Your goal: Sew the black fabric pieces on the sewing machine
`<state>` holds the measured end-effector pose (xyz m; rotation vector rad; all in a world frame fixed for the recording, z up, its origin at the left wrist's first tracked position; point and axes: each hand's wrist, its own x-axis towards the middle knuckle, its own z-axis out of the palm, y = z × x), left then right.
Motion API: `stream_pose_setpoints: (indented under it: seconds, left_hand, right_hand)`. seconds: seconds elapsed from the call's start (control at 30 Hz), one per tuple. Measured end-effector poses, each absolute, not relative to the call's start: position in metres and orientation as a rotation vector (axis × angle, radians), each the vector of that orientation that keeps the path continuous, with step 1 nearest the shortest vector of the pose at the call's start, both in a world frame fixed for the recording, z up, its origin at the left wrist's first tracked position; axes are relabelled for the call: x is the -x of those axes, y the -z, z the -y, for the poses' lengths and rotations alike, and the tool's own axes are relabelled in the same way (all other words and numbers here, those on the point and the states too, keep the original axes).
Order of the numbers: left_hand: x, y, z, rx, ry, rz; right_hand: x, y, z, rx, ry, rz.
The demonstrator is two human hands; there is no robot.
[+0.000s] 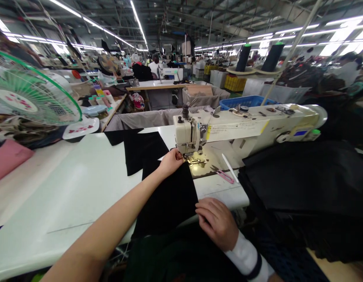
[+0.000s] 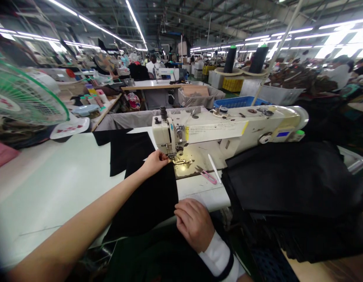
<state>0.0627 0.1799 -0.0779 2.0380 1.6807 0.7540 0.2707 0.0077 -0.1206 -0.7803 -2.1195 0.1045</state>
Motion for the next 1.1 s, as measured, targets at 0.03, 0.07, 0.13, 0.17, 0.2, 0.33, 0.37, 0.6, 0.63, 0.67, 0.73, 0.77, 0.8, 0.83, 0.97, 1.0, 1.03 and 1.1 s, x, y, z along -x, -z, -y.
stream_pose_setpoints:
  seconds: [0.03, 0.07, 0.13, 0.17, 0.2, 0.33, 0.37, 0.6, 0.63, 0.67, 0.73, 0.77, 0.8, 0.83, 0.97, 1.0, 1.03, 1.1]
  left_hand:
    - [-0.064, 0.074, -0.174, -2.064, -0.758, -1.705]
    - [-0.066, 0.07, -0.165, -2.09, -0.768, -1.734]
    - [-0.072, 0.062, -0.134, -2.162, -0.775, -1.753]
    - [-0.074, 0.059, -0.114, -2.227, -0.748, -1.699]
    - [-0.076, 0.057, -0.091, -2.297, -0.702, -1.608]
    - [-0.073, 0.066, -0.018, -2.589, -0.421, -1.069]
    - [-0.069, 0.071, -0.01, -2.652, -0.409, -1.022]
    - [-0.051, 0.081, -0.042, -2.871, -0.469, -0.882]
    - [-0.051, 0.079, -0.049, -2.862, -0.489, -0.875]
    - [-0.051, 0.077, -0.055, -2.859, -0.509, -0.875]
    - [-0.051, 0.075, -0.066, -2.867, -0.541, -0.878]
    - [-0.05, 0.074, -0.071, -2.873, -0.552, -0.886]
    - [-0.049, 0.075, -0.075, -2.876, -0.558, -0.898]
    - [-0.048, 0.075, -0.08, -2.873, -0.564, -0.911]
    - [-0.042, 0.079, -0.099, -2.847, -0.591, -0.952]
    - [-0.042, 0.08, -0.104, -2.842, -0.596, -0.963]
    - [-0.041, 0.08, -0.109, -2.839, -0.599, -0.974]
    - [-0.04, 0.081, -0.119, -2.831, -0.601, -1.004]
  right_hand:
    - [-0.273, 0.121, -0.007, 0.76, -0.094, 2.14]
    - [-0.275, 0.121, -0.007, 0.74, -0.085, 2.162]
    - [-0.28, 0.122, -0.006, 0.714, -0.077, 2.2]
    - [-0.282, 0.122, -0.005, 0.711, -0.08, 2.213]
    - [-0.283, 0.121, -0.005, 0.713, -0.088, 2.219]
    - [-0.282, 0.117, -0.01, 0.74, -0.132, 2.22]
    - [-0.28, 0.116, -0.012, 0.747, -0.14, 2.217]
    - [-0.267, 0.107, -0.041, 0.828, -0.136, 2.211]
    - [-0.265, 0.106, -0.046, 0.848, -0.129, 2.22]
    - [-0.264, 0.105, -0.051, 0.871, -0.122, 2.229]
    - [-0.261, 0.103, -0.061, 0.915, -0.102, 2.245]
    - [-0.259, 0.102, -0.067, 0.933, -0.089, 2.246]
    - [-0.258, 0.101, -0.072, 0.951, -0.074, 2.247]
    - [-0.256, 0.1, -0.077, 0.968, -0.061, 2.25]
    - [-0.25, 0.098, -0.096, 1.072, -0.023, 2.3]
    - [-0.249, 0.098, -0.101, 1.096, -0.018, 2.312]
    - [-0.247, 0.098, -0.106, 1.113, -0.014, 2.32]
    - [-0.243, 0.097, -0.115, 1.139, -0.007, 2.325]
